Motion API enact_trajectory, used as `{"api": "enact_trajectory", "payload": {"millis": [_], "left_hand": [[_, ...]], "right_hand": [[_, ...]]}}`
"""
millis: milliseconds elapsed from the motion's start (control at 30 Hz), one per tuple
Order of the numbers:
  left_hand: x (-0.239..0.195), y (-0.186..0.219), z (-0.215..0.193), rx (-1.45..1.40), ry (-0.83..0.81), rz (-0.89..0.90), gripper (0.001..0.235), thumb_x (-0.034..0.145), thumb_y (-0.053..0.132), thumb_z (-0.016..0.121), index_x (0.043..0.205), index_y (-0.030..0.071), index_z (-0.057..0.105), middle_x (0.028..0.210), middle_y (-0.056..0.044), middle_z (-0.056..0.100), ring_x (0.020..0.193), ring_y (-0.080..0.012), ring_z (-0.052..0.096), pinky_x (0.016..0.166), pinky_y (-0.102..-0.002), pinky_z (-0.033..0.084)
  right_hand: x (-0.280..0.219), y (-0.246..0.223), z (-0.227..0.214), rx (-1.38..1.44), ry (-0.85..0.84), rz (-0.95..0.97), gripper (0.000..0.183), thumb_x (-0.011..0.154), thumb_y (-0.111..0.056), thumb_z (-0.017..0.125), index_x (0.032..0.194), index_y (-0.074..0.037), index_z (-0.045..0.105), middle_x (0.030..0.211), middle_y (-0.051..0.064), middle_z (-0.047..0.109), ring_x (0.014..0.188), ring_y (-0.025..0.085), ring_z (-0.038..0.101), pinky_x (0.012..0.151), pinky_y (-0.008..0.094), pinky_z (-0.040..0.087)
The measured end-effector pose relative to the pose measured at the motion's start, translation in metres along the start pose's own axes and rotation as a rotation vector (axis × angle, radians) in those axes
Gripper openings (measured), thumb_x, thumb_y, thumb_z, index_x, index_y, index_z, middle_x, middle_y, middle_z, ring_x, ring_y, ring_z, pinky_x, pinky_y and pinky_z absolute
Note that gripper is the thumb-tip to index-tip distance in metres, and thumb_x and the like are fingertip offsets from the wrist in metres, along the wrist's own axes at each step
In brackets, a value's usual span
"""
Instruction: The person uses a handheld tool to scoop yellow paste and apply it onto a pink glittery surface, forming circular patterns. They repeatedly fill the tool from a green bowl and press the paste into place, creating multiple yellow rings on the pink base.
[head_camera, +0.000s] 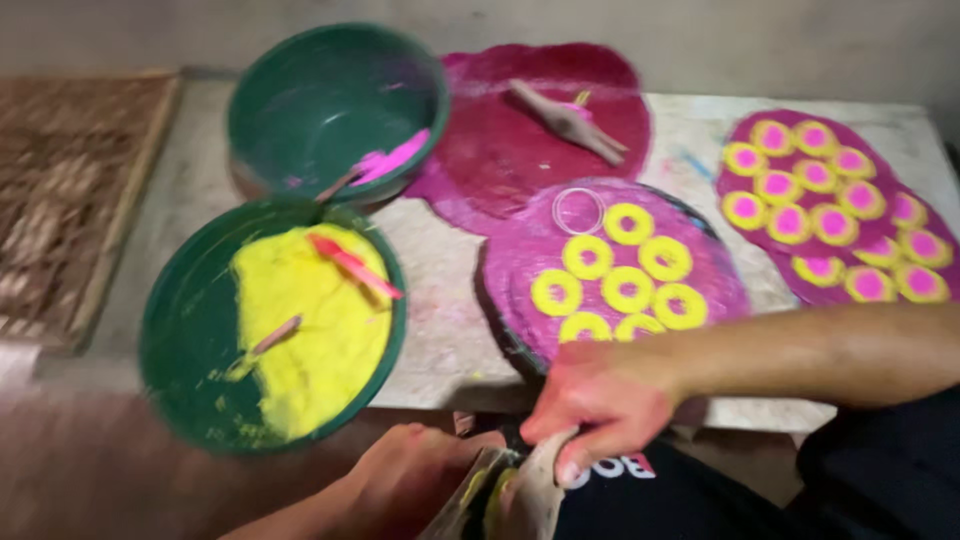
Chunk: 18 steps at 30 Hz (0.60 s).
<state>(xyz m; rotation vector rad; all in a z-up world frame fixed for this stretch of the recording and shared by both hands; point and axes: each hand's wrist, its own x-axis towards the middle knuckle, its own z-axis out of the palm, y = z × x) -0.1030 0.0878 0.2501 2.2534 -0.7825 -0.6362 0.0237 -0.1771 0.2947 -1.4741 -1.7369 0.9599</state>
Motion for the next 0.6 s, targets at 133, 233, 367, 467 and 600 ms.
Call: {"api": "enact_trajectory", "payload": {"millis": [133, 233, 367, 467, 600], "left_hand": [[-0.063, 0.001, 0.003, -0.224, 0.193, -0.121, 0.018, 0.089, 0.028, 0.071, 0.099, 0.016, 0.064, 0.075, -0.011, 0.070, 0.074, -0.0348, 0.072, 0.063, -0.043, 0.055], [-0.095, -0.013, 0.007, -0.028, 0.291, -0.310, 0.055, 0.085, 0.028, 0.069, 0.140, 0.023, 0.063, 0.086, -0.013, 0.073, 0.078, -0.0327, 0.073, 0.063, -0.042, 0.056], [-0.141, -0.039, 0.008, -0.451, 0.529, -0.144, 0.048, 0.090, 0.025, 0.072, 0.136, 0.011, 0.061, 0.094, -0.015, 0.070, 0.082, -0.0333, 0.069, 0.068, -0.044, 0.055], [-0.159, -0.079, 0.034, -0.695, 0.579, -0.071, 0.050, 0.094, 0.022, 0.072, 0.139, 0.005, 0.058, 0.099, -0.016, 0.067, 0.085, -0.0327, 0.067, 0.072, -0.044, 0.055], [-0.155, -0.138, 0.067, -1.132, 0.786, 0.000, 0.052, 0.098, 0.018, 0.072, 0.142, -0.002, 0.054, 0.105, -0.016, 0.063, 0.089, -0.0320, 0.065, 0.077, -0.044, 0.053]], "right_hand": [[0.036, 0.009, 0.010, 0.203, -0.116, -0.080, 0.043, 0.113, -0.044, 0.052, 0.096, -0.005, 0.053, 0.083, 0.014, 0.058, 0.086, 0.040, 0.062, 0.068, 0.047, 0.043], [0.066, 0.016, 0.003, 0.305, -0.181, -0.084, 0.043, 0.111, -0.043, 0.052, 0.094, -0.004, 0.054, 0.081, 0.013, 0.058, 0.081, 0.038, 0.065, 0.066, 0.047, 0.046], [0.105, 0.003, -0.037, -0.259, -0.018, -0.256, 0.034, 0.101, -0.044, 0.061, 0.090, -0.011, 0.062, 0.078, 0.007, 0.059, 0.074, 0.032, 0.064, 0.064, 0.044, 0.048], [0.147, -0.003, -0.071, -1.174, 0.170, -0.410, 0.024, 0.082, -0.036, 0.073, 0.086, -0.014, 0.065, 0.079, 0.003, 0.065, 0.066, 0.024, 0.064, 0.058, 0.039, 0.050], [0.227, 0.005, -0.101, -1.655, 0.260, -0.626, 0.030, 0.074, -0.019, 0.079, 0.102, -0.018, 0.068, 0.097, 0.001, 0.069, 0.095, 0.018, 0.069, 0.088, 0.037, 0.056]]}}
